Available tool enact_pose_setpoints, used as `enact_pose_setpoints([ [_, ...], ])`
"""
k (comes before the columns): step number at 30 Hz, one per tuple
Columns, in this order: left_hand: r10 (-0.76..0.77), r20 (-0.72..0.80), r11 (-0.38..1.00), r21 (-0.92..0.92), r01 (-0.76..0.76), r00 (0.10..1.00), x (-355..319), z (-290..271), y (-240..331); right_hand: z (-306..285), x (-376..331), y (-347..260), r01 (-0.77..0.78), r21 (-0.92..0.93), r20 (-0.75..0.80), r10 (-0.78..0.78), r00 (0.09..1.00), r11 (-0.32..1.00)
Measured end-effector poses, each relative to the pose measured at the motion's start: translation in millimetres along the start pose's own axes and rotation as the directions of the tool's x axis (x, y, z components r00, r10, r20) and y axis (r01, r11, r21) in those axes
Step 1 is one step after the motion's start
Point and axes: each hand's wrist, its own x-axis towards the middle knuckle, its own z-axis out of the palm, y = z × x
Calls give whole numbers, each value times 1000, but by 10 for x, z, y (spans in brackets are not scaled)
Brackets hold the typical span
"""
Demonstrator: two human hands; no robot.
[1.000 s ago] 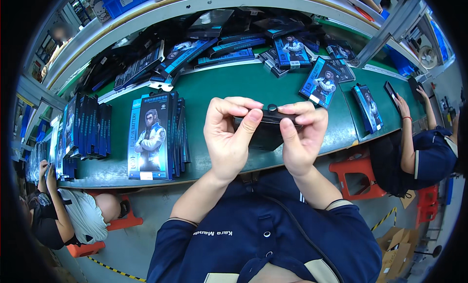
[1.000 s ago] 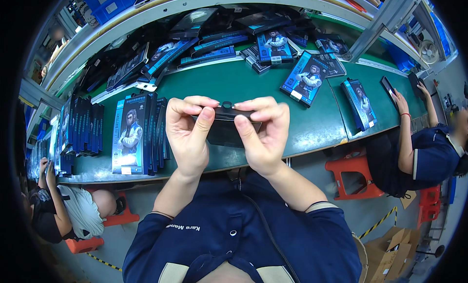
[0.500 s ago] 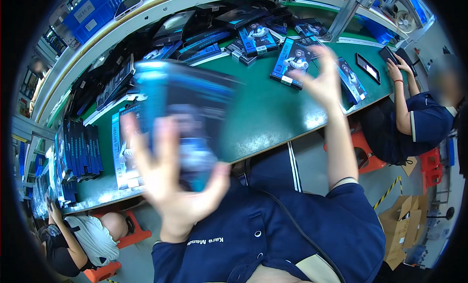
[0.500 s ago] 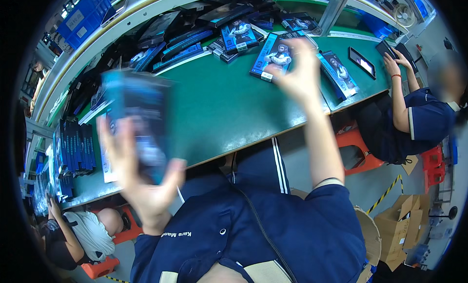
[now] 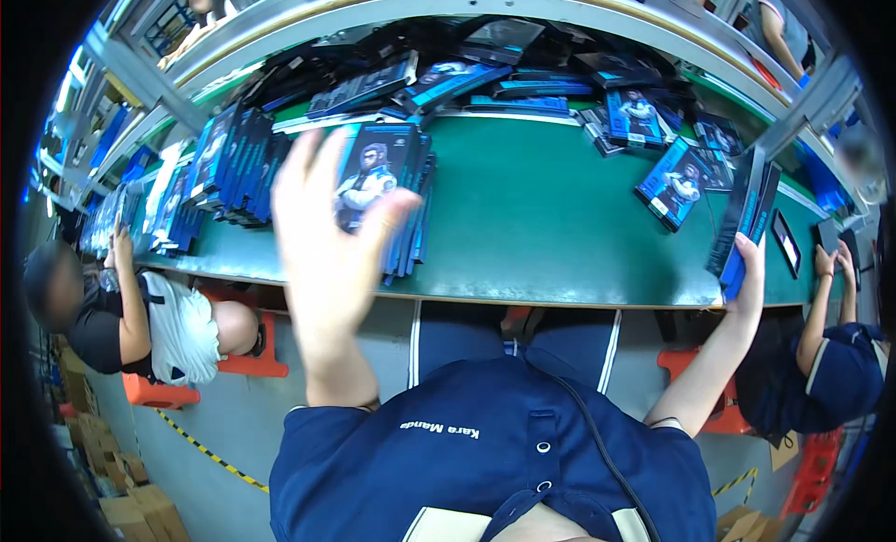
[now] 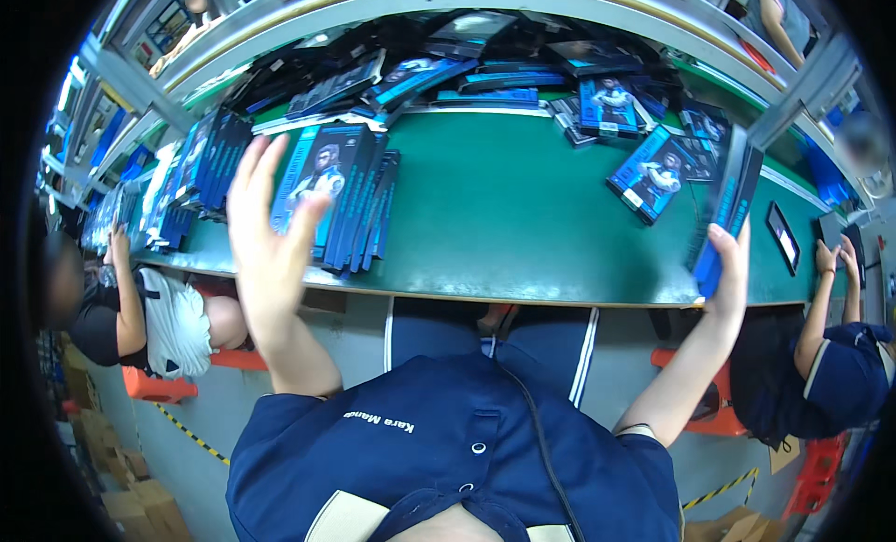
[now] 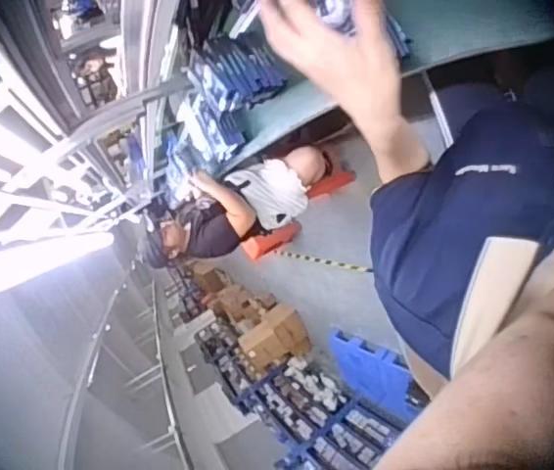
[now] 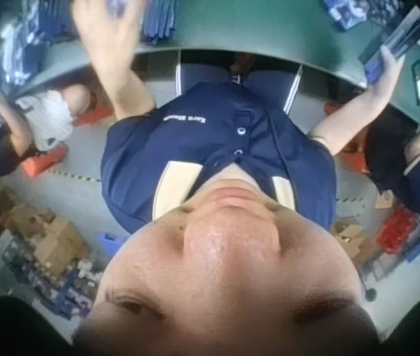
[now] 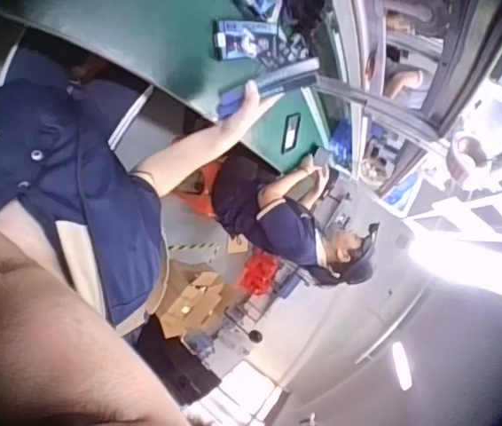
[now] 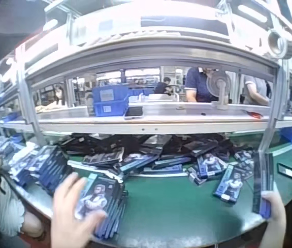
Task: The recorder is packing individual product components into retail boxes and stacking them.
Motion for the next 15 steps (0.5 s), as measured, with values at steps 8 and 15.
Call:
enact_pose_setpoints([
  [8,-213,267,214,-926,312,940,-118,228,531,2354,-946,-259,738,-449,755,-228,615,504],
  [15,-270,613,28,-766,642,742,546,-383,-542,2600,-359,-243,-272,17,831,138,539,962],
])
